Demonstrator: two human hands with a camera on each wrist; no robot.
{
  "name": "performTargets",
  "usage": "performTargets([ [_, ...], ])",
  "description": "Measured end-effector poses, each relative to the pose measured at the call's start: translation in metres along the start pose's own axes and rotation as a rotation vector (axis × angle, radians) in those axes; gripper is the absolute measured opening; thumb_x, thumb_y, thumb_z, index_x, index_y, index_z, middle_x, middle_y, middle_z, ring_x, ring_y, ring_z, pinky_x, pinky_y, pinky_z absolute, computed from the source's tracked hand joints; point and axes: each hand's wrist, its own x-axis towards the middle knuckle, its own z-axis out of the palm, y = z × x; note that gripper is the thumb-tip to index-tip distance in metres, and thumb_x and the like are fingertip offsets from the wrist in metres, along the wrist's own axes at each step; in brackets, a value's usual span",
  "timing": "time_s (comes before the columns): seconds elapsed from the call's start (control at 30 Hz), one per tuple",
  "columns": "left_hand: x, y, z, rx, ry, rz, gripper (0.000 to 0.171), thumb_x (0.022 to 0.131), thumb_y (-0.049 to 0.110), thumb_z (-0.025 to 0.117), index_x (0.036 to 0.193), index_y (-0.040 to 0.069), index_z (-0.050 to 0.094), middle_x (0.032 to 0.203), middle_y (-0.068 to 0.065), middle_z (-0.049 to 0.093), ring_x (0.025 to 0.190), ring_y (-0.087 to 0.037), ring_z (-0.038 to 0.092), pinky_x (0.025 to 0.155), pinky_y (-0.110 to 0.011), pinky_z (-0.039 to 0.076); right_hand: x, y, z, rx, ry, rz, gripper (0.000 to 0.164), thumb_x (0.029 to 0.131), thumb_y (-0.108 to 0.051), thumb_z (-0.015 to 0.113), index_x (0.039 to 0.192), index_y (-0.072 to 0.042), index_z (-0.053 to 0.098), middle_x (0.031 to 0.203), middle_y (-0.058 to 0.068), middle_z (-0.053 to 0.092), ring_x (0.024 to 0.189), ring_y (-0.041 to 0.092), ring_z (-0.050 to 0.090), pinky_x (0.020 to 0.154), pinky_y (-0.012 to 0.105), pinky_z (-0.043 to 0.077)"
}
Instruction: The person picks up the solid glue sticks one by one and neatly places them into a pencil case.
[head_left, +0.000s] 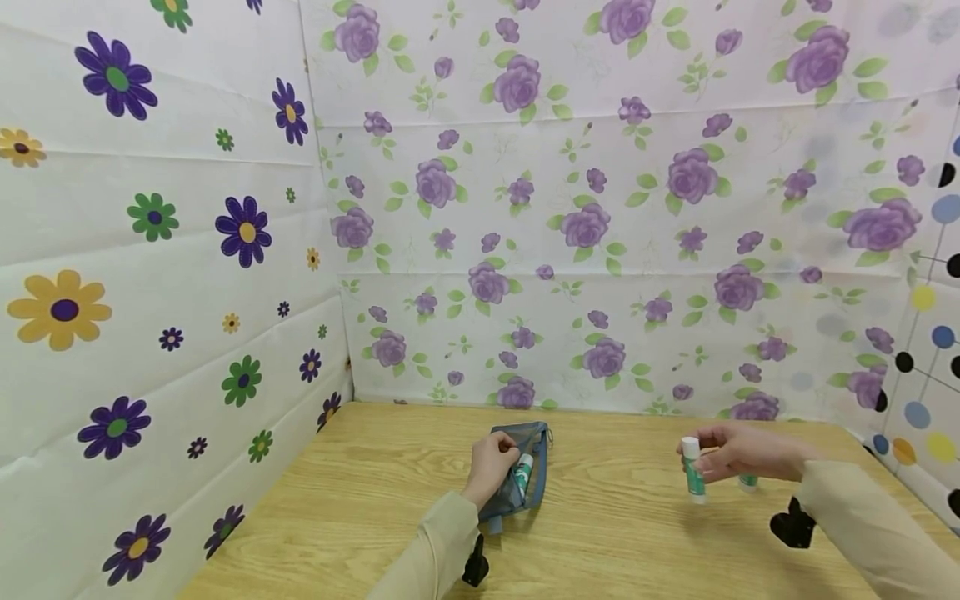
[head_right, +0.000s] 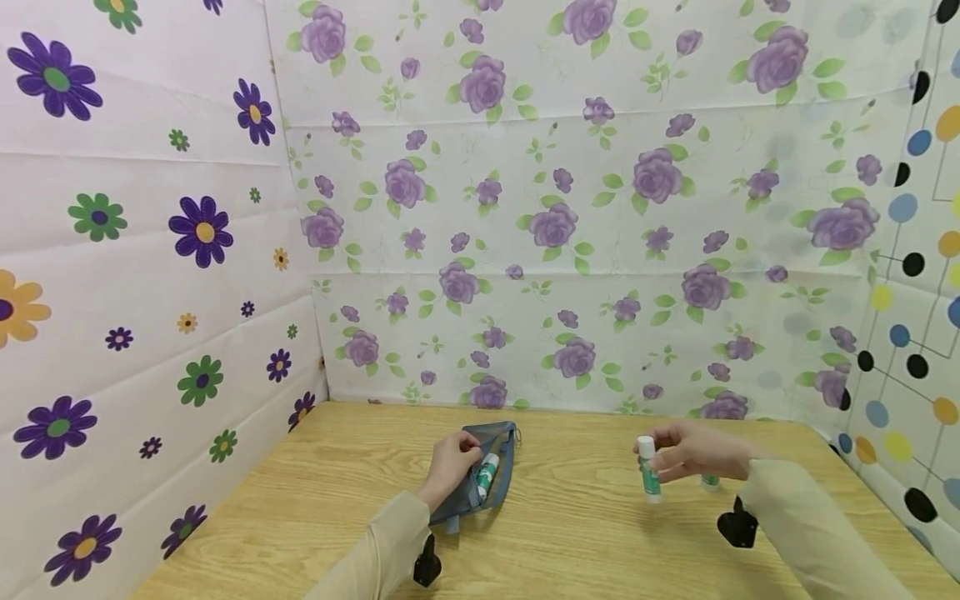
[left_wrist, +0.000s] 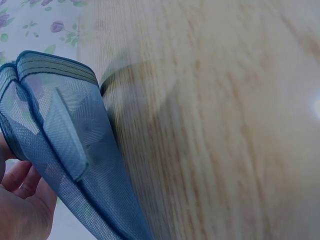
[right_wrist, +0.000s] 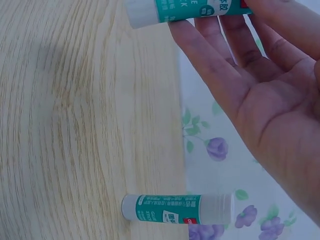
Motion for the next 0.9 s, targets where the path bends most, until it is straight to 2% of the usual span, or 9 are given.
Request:
performTargets([
  [0.27,-0.001,0.000,0.000,-0.003,0.002,0.005,0.005,0.086,-0.001,0.057,0.084,-0.001,0.061,0.073,-0.001,0.053,0.060,-0.014,0.047,0.055,-0.030,0.041,0.011,-0.001,0.003,0.001,0.047,-0.014,0.033,0.095,-0.003,0.043,0.126,0.009,0.040,0.120,0.018,0.044,0.111,0.035,0.045,0.089,0.046,0.036],
  [0.57,-0.001,-0.001,0.002,0.003,0.006,0.001,0.005,0.085,-0.001,0.057,0.083,0.000,0.061,0.071,-0.001,0.052,0.060,-0.014,0.046,0.054,-0.030,0.040,0.022,0.002,0.010,-0.019,0.100,-0.033,0.031,0.094,-0.005,0.046,0.122,0.008,0.044,0.115,0.020,0.047,0.109,0.039,0.044,0.086,0.048,0.038],
  [0.9,-0.001,-0.003,0.003,-0.006,0.007,0.008,0.005,0.086,0.000,0.056,0.083,0.000,0.061,0.073,-0.002,0.053,0.061,-0.014,0.047,0.055,-0.031,0.041,0.035,0.009,0.011,-0.010,0.156,-0.072,0.027,0.093,-0.005,0.049,0.117,0.007,0.048,0.108,0.020,0.050,0.100,0.033,0.050,0.084,0.049,0.040],
])
